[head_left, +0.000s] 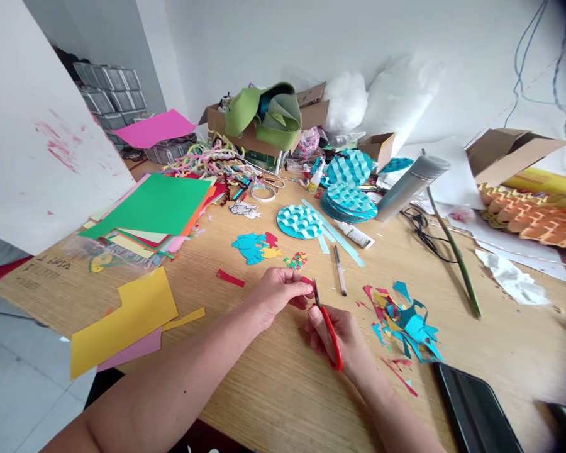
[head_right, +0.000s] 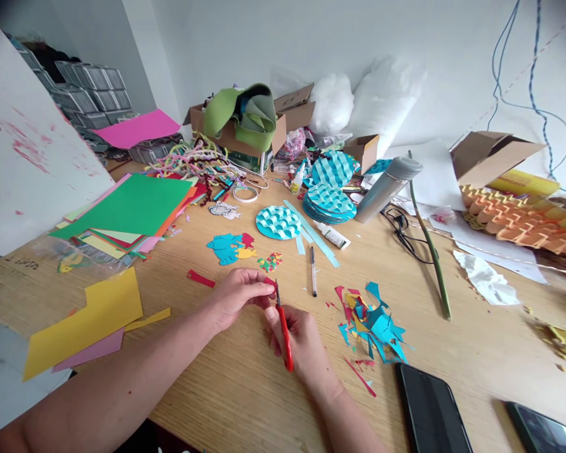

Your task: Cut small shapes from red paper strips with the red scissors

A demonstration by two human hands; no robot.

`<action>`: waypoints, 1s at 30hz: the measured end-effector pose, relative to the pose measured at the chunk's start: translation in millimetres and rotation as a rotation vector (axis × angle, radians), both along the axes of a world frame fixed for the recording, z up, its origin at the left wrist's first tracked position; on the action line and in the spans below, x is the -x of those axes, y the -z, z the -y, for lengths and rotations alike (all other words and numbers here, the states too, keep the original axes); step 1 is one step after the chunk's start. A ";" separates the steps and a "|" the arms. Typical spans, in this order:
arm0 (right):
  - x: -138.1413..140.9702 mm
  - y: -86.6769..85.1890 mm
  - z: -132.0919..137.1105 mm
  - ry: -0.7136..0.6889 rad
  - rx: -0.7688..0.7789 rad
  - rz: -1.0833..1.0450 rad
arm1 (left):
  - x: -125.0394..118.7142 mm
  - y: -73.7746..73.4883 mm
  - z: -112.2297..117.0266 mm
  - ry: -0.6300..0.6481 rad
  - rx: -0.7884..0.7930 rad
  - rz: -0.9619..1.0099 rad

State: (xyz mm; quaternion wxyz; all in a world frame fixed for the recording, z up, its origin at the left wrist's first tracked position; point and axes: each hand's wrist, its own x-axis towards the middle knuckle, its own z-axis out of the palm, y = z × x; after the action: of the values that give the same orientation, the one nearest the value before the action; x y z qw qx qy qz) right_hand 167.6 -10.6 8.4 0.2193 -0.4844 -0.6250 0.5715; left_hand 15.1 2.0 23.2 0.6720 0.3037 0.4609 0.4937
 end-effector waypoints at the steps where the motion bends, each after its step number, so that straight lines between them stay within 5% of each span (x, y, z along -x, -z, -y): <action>1: 0.0 0.0 0.1 0.001 0.002 0.001 | 0.1 -0.2 0.1 0.000 -0.001 0.000; 30: -0.9 0.3 0.5 0.000 -0.001 0.023 | 1.0 1.5 -0.7 0.020 -0.041 -0.056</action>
State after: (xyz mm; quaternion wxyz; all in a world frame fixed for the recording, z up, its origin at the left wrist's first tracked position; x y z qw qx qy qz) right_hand 168.5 -11.2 8.1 0.2122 -0.4909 -0.6277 0.5657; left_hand 14.1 2.7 21.7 0.6576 0.3356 0.4661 0.4875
